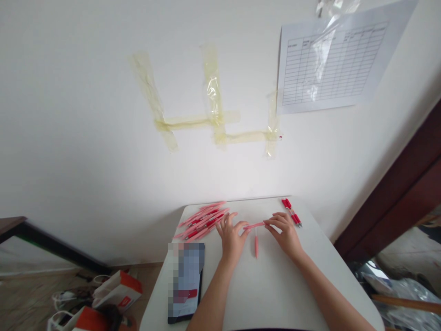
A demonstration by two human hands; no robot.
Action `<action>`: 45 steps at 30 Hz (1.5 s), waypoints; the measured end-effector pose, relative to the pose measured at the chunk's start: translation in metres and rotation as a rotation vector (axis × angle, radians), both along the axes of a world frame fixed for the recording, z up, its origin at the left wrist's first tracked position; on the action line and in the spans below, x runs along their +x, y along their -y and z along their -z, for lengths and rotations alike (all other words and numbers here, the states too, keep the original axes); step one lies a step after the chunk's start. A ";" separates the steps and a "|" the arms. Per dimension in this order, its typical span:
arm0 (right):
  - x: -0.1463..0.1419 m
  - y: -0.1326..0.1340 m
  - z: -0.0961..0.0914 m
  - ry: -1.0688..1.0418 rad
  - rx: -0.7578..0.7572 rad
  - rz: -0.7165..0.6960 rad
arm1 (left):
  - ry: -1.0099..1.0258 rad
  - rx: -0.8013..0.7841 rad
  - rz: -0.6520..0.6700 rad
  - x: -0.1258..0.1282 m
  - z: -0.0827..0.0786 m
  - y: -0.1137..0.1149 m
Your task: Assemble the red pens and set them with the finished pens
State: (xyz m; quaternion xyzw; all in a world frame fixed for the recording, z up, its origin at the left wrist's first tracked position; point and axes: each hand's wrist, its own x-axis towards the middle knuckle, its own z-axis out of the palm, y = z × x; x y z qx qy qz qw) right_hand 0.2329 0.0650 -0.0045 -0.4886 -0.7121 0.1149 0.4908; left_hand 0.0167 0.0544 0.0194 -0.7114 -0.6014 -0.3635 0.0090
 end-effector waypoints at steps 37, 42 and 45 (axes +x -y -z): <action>-0.006 0.008 -0.003 0.235 -0.054 -0.187 | 0.200 0.007 -0.027 -0.005 0.013 -0.014; -0.010 0.017 -0.011 0.308 -0.099 -0.261 | 0.154 0.029 -0.047 -0.005 0.011 -0.013; -0.012 0.019 -0.013 0.335 -0.095 -0.244 | 0.143 0.036 -0.049 -0.005 0.008 -0.012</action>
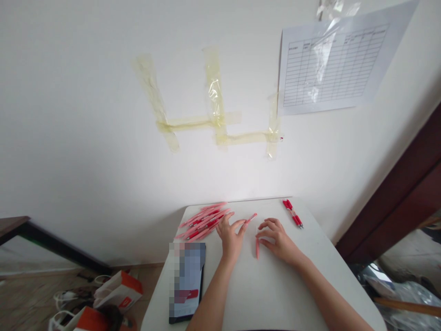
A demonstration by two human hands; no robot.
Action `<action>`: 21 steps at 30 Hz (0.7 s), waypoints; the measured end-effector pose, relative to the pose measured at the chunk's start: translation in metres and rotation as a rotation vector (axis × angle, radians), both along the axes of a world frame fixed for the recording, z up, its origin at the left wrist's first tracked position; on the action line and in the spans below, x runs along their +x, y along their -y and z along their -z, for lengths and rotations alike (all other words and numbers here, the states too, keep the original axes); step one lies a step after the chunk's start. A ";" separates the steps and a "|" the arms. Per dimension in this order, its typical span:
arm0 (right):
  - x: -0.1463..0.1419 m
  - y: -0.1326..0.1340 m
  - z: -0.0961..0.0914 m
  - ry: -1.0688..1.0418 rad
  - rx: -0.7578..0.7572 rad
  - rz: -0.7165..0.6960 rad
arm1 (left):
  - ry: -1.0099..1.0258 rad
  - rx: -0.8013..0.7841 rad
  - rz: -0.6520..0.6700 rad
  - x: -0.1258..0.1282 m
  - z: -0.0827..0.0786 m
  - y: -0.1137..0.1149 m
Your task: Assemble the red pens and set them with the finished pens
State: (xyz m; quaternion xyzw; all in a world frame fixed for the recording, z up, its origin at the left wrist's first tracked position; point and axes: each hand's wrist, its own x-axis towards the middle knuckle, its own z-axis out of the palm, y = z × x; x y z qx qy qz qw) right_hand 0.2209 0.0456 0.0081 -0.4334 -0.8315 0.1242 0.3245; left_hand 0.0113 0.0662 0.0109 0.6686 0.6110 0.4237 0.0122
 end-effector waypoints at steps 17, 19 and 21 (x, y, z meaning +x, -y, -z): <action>-0.013 0.007 -0.004 0.089 0.013 0.168 | 0.015 -0.038 -0.038 0.002 -0.011 0.007; -0.013 0.007 -0.005 0.093 -0.011 0.159 | 0.020 -0.036 -0.037 0.002 -0.011 0.007; -0.013 0.007 -0.006 0.092 -0.015 0.157 | 0.025 -0.033 -0.042 0.002 -0.011 0.007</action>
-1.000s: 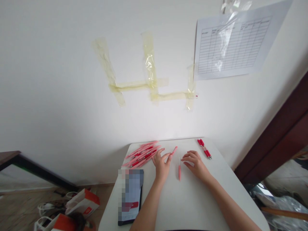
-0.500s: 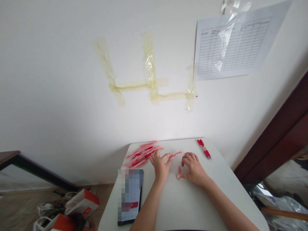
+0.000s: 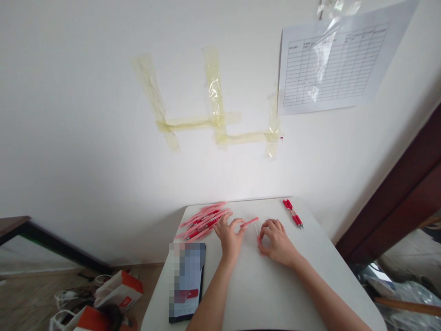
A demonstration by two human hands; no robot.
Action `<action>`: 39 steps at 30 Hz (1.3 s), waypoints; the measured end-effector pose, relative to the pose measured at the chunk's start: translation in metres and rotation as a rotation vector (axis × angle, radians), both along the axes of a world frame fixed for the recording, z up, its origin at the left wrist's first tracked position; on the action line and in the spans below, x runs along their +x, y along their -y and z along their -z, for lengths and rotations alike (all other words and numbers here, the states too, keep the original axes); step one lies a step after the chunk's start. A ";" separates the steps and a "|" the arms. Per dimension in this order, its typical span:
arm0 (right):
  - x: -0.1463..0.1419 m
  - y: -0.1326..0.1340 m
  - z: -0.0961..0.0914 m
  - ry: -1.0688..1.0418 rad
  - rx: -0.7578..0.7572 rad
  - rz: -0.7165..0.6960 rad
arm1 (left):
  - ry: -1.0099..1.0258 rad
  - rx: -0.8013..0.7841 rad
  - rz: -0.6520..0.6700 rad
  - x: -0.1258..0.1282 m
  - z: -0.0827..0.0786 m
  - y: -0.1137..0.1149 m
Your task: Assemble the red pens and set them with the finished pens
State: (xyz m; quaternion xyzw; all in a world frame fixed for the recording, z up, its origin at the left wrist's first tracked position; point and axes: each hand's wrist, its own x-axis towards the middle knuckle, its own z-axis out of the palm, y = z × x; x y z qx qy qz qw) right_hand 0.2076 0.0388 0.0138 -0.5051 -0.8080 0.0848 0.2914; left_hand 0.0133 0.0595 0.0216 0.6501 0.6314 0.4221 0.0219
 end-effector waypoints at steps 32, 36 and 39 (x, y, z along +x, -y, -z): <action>0.012 -0.008 0.006 0.036 0.058 0.055 | -0.050 -0.012 -0.111 -0.006 0.003 -0.003; 0.012 -0.011 0.011 0.035 0.074 0.089 | -0.089 -0.018 -0.143 -0.009 0.002 -0.003; 0.014 -0.013 0.012 0.021 0.068 0.092 | -0.104 -0.036 -0.161 -0.010 0.004 -0.003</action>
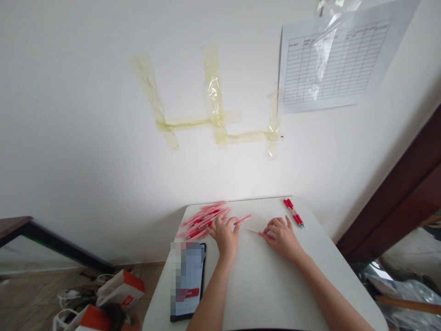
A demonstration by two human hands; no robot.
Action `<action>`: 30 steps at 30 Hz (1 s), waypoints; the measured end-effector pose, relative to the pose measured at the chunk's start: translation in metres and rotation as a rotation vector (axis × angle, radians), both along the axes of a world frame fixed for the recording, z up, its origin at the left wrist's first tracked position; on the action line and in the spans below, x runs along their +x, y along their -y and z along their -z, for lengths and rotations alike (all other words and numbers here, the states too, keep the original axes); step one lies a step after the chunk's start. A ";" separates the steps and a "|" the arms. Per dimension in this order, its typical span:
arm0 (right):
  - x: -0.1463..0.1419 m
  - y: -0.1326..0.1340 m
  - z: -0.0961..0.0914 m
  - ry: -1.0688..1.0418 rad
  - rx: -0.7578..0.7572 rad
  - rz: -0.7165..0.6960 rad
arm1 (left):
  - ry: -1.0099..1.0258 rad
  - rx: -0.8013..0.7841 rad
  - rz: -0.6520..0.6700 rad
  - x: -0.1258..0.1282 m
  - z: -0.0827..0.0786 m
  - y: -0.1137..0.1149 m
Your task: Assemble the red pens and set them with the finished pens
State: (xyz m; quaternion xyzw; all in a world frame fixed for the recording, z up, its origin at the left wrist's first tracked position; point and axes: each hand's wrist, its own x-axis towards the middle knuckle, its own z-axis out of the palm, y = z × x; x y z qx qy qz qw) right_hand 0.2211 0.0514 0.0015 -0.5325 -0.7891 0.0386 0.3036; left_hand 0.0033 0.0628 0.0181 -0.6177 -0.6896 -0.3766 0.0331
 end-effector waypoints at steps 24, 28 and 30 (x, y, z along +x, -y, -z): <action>0.026 -0.010 -0.004 -0.073 0.178 0.138 | -0.012 -0.011 0.054 -0.001 0.000 0.000; 0.025 -0.009 -0.003 -0.063 0.176 0.113 | -0.008 -0.035 0.077 0.002 -0.001 0.002; 0.024 -0.009 -0.003 -0.061 0.188 0.099 | -0.015 -0.045 0.092 0.003 -0.003 0.003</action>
